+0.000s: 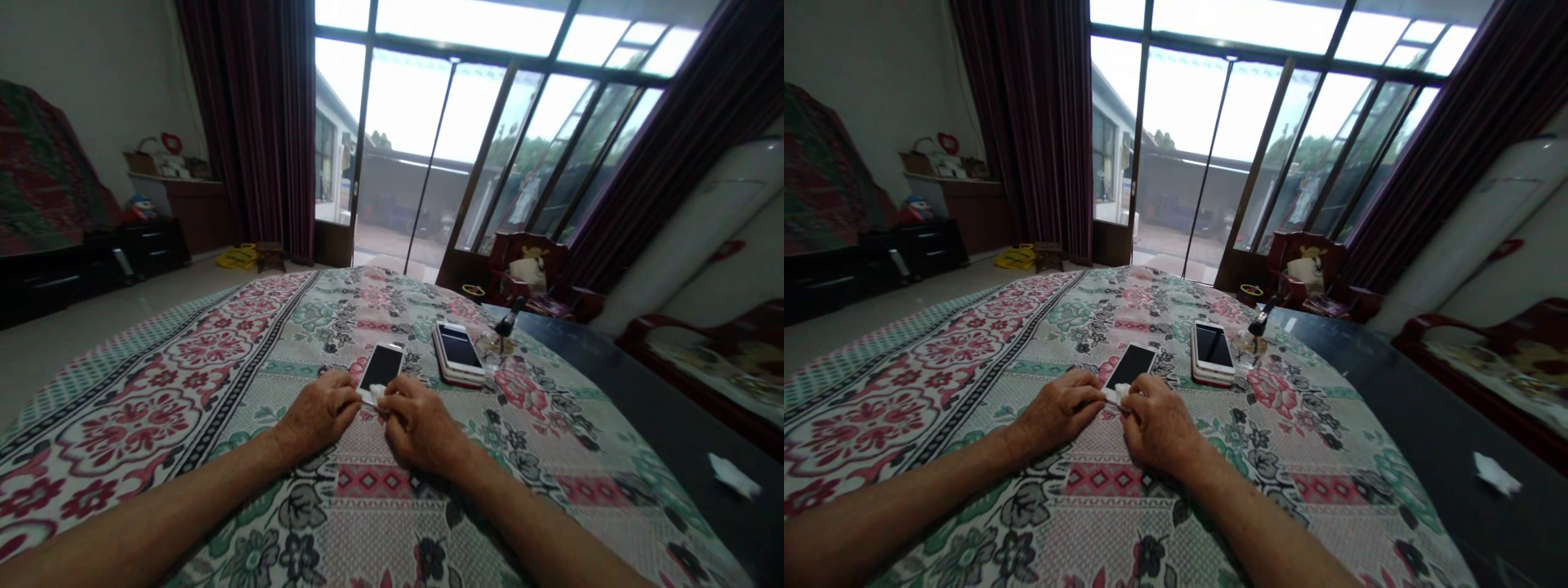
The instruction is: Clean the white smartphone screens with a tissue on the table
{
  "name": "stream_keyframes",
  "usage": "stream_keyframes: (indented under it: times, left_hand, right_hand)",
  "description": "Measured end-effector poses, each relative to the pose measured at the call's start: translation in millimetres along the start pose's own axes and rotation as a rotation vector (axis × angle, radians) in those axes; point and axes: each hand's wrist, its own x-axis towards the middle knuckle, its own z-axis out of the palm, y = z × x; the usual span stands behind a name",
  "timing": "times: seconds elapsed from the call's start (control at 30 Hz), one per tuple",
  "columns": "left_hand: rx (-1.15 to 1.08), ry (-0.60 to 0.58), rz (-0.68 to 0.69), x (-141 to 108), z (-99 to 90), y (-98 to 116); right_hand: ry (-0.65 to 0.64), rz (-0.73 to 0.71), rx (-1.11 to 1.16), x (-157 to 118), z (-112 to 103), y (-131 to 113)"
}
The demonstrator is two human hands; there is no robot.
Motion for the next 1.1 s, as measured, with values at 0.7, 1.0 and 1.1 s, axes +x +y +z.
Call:
stream_keyframes:
  times: [0.7,1.0,1.1]
  left_hand:
    - [-0.003,-0.007,-0.006,-0.2,-0.8,0.2]
    - [0.017,0.002,0.0,2.9,-3.9,3.8]
    - [0.017,-0.008,0.001,2.4,-3.7,3.3]
  right_hand:
    - [-0.124,0.088,-0.185,11.2,-19.2,1.3]
    - [-0.166,0.053,-0.203,11.4,-21.6,0.1]
    - [-0.161,0.064,-0.196,11.7,-22.5,0.8]
